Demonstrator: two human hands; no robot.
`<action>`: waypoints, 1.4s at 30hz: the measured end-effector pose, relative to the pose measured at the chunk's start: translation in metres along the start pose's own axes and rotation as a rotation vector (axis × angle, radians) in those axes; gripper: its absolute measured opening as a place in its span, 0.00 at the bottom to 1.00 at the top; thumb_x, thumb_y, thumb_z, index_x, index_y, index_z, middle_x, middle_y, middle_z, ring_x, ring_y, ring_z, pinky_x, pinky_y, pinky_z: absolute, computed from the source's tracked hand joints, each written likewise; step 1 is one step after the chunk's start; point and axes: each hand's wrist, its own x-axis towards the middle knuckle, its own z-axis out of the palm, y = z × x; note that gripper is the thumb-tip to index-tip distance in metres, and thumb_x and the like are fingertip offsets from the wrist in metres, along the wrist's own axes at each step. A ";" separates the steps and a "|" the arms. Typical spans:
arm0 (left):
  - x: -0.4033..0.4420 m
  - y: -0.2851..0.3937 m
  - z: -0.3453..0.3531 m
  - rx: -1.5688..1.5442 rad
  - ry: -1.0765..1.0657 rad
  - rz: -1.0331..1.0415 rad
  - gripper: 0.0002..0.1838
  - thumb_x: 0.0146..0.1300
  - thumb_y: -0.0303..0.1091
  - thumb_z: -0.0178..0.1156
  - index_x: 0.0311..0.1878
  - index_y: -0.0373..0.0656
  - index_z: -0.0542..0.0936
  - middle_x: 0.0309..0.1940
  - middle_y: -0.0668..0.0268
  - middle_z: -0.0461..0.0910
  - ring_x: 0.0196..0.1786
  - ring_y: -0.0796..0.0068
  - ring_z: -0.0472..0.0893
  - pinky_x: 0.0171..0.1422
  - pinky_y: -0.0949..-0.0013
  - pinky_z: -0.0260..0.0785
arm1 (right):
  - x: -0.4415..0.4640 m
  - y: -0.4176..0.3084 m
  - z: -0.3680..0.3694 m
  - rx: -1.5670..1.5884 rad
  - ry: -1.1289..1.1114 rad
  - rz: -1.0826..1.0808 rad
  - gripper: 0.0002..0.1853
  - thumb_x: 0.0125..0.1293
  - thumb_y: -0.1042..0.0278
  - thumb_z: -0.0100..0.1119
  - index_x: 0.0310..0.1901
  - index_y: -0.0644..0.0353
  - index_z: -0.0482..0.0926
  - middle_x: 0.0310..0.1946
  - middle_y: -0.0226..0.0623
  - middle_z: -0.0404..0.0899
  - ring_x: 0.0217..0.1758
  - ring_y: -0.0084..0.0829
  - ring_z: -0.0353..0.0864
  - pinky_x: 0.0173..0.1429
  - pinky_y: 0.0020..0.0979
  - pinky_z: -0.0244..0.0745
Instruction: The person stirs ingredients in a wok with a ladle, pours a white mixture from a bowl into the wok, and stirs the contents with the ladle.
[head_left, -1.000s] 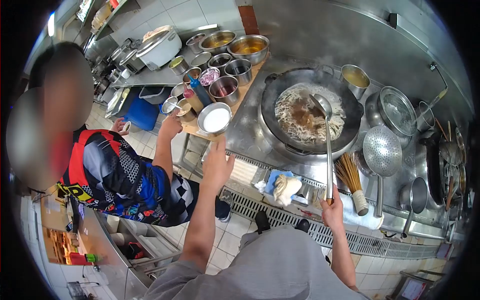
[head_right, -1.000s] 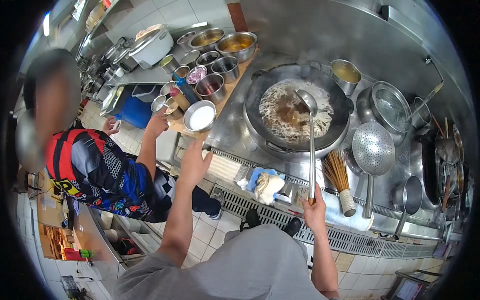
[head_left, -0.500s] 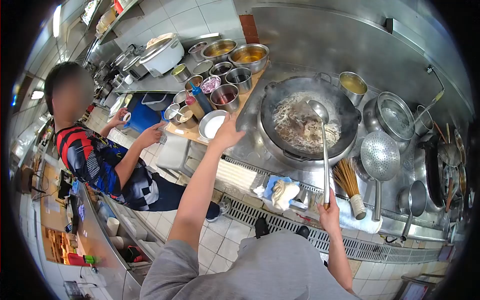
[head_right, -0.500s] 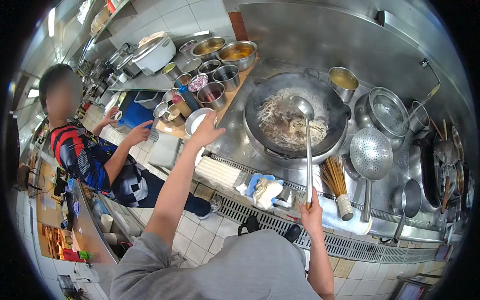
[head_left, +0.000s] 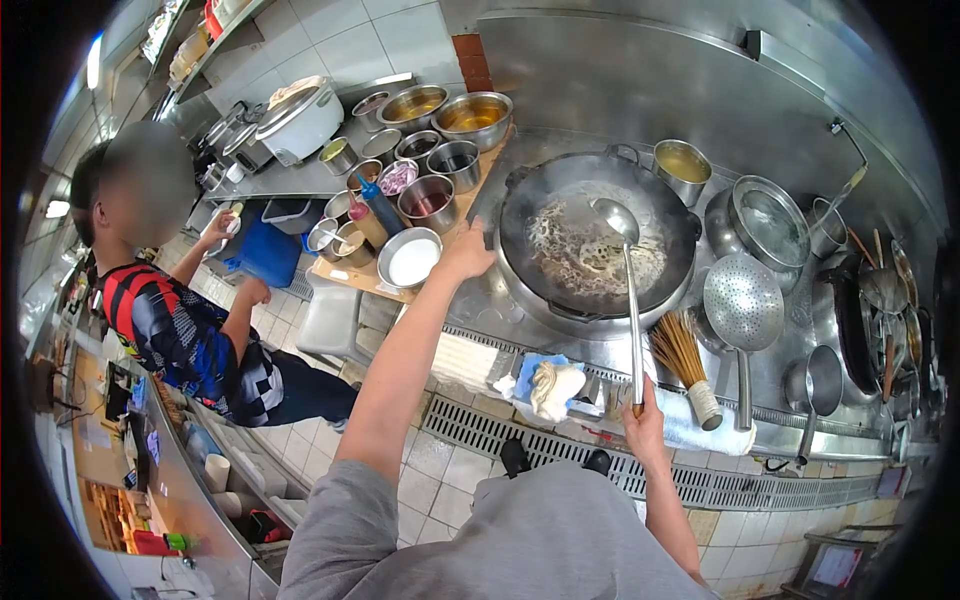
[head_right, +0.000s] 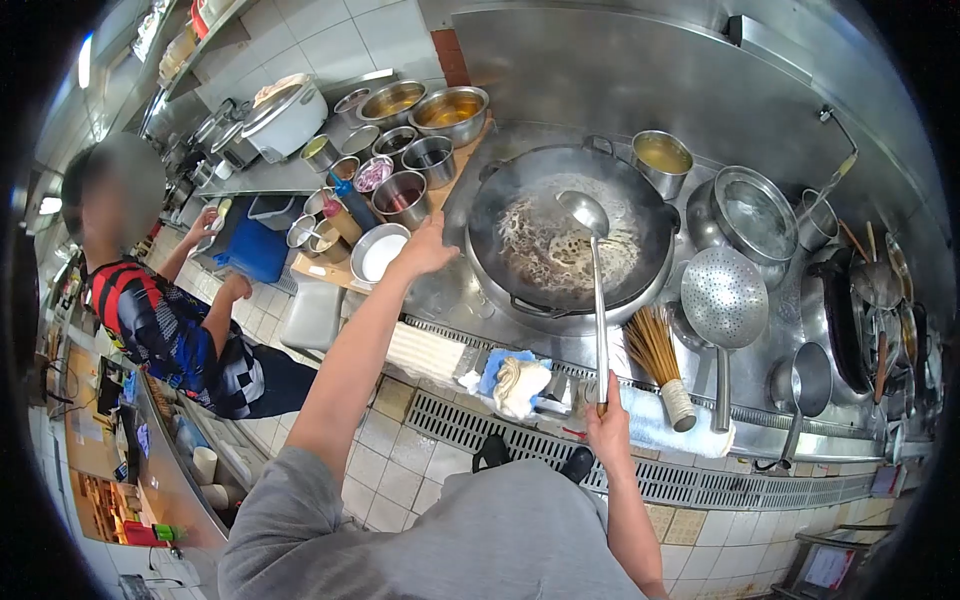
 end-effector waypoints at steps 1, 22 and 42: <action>0.001 0.000 0.000 -0.017 -0.010 -0.010 0.46 0.53 0.41 0.63 0.69 0.30 0.51 0.68 0.38 0.52 0.70 0.48 0.58 0.72 0.63 0.53 | -0.001 -0.001 0.001 0.001 0.007 0.011 0.37 0.59 0.79 0.52 0.70 0.61 0.51 0.17 0.30 0.63 0.20 0.22 0.59 0.26 0.25 0.61; 0.043 0.048 -0.457 0.091 0.715 -0.023 0.43 0.55 0.38 0.58 0.70 0.41 0.47 0.29 0.60 0.77 0.19 0.75 0.76 0.20 0.72 0.68 | -0.007 -0.014 0.001 0.049 -0.005 0.041 0.36 0.60 0.78 0.51 0.70 0.62 0.51 0.17 0.41 0.73 0.18 0.29 0.72 0.26 0.31 0.70; -0.290 -0.038 0.128 -0.001 -0.313 -0.057 0.26 0.56 0.37 0.59 0.58 0.38 0.71 0.38 0.47 0.78 0.41 0.49 0.79 0.44 0.52 0.72 | 0.067 -0.031 -0.018 0.314 -0.075 0.227 0.34 0.59 0.75 0.56 0.68 0.54 0.57 0.21 0.33 0.71 0.15 0.22 0.67 0.18 0.27 0.64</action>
